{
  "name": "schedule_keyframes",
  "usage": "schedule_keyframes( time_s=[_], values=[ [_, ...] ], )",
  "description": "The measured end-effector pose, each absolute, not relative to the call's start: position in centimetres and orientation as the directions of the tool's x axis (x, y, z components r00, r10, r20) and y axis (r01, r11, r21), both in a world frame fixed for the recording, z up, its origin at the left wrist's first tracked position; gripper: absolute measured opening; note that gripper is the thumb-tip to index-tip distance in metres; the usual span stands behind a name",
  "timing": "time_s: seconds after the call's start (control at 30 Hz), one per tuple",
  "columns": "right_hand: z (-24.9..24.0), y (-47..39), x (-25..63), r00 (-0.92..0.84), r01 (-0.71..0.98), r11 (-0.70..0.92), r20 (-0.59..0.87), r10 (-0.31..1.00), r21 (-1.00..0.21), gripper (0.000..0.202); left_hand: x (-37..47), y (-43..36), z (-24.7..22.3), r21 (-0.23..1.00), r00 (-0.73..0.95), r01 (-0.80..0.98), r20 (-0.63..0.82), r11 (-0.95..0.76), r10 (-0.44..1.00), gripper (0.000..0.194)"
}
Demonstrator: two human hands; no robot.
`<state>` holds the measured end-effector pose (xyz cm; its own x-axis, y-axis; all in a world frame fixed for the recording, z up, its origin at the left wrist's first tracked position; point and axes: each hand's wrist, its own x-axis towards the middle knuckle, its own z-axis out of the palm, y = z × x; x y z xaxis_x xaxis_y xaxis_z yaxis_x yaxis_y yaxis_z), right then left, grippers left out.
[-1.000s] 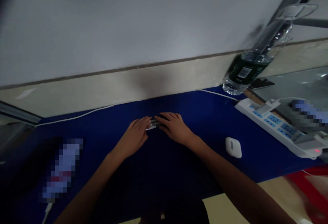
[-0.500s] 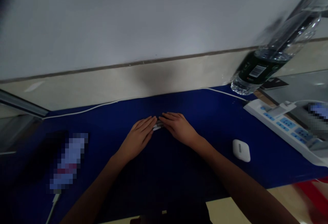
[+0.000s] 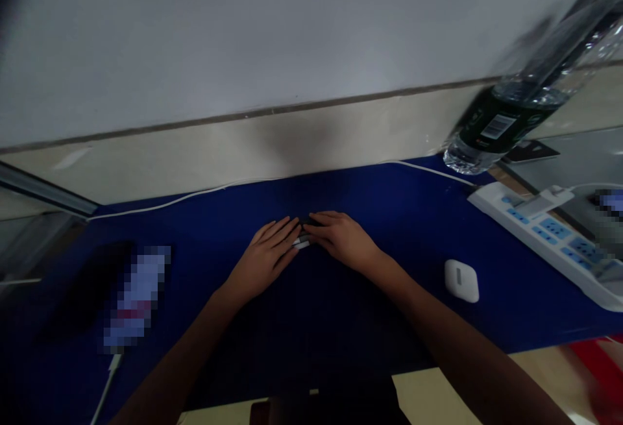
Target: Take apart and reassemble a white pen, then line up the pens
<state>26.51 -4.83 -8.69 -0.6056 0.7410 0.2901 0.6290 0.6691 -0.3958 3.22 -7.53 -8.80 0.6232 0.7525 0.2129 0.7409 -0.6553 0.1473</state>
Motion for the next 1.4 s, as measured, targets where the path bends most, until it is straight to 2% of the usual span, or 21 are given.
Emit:
schedule_keyframes(
  time_s=[0.13, 0.27, 0.47, 0.63, 0.83, 0.97, 1.13, 1.27, 1.4],
  values=[
    [-8.9, -4.7, 26.5, -0.585, 0.643, 0.650, 0.289, 0.758, -0.405, 0.037, 3.3, -7.6, -8.9, 0.108, 0.612, 0.765, 0.183, -0.635, 0.769, 0.047],
    [-9.4, -4.6, 26.4, -0.513, 0.693, 0.586, 0.284, 0.810, -0.421, 0.047, 2.9, -7.6, -9.1, 0.082, 0.568, 0.807, 0.162, -0.585, 0.807, 0.052],
    [-10.3, -5.0, 26.6, -0.462, 0.828, 0.475, 0.117, 0.879, -0.297, 0.077, 1.9, -7.2, -9.2, 0.069, 0.546, 0.827, 0.137, -0.557, 0.827, 0.054],
    [-10.1, -4.9, 27.1, -0.485, 0.830, 0.481, 0.060, 0.872, -0.280, 0.093, 1.6, -7.0, -9.3, 0.106, 0.558, 0.813, 0.137, -0.572, 0.818, 0.051],
    [-10.1, -4.5, 27.4, -0.443, 0.862, 0.435, 0.034, 0.896, -0.261, 0.087, 1.5, -7.2, -9.5, 0.122, 0.456, 0.871, 0.158, -0.476, 0.876, 0.052],
    [-10.3, -5.0, 26.9, -0.414, 0.882, 0.417, 0.063, 0.908, -0.219, 0.084, 0.9, -6.9, -9.6, 0.147, 0.360, 0.911, 0.174, -0.385, 0.917, 0.073],
    [-10.4, -5.4, 26.4, -0.392, 0.896, 0.398, 0.070, 0.917, -0.197, 0.084, 0.0, -6.6, -10.1, 0.173, 0.319, 0.921, 0.184, -0.350, 0.930, 0.095],
    [-10.5, -5.6, 26.2, -0.363, 0.909, 0.374, 0.089, 0.927, -0.183, 0.083, -0.7, -6.4, -10.4, 0.138, 0.227, 0.959, 0.152, -0.248, 0.962, 0.108],
    [-10.4, -5.8, 25.9, -0.346, 0.921, 0.354, 0.078, 0.935, -0.160, 0.082, -1.4, -6.2, -10.2, 0.069, 0.199, 0.976, 0.073, -0.204, 0.977, 0.105]
  ],
)
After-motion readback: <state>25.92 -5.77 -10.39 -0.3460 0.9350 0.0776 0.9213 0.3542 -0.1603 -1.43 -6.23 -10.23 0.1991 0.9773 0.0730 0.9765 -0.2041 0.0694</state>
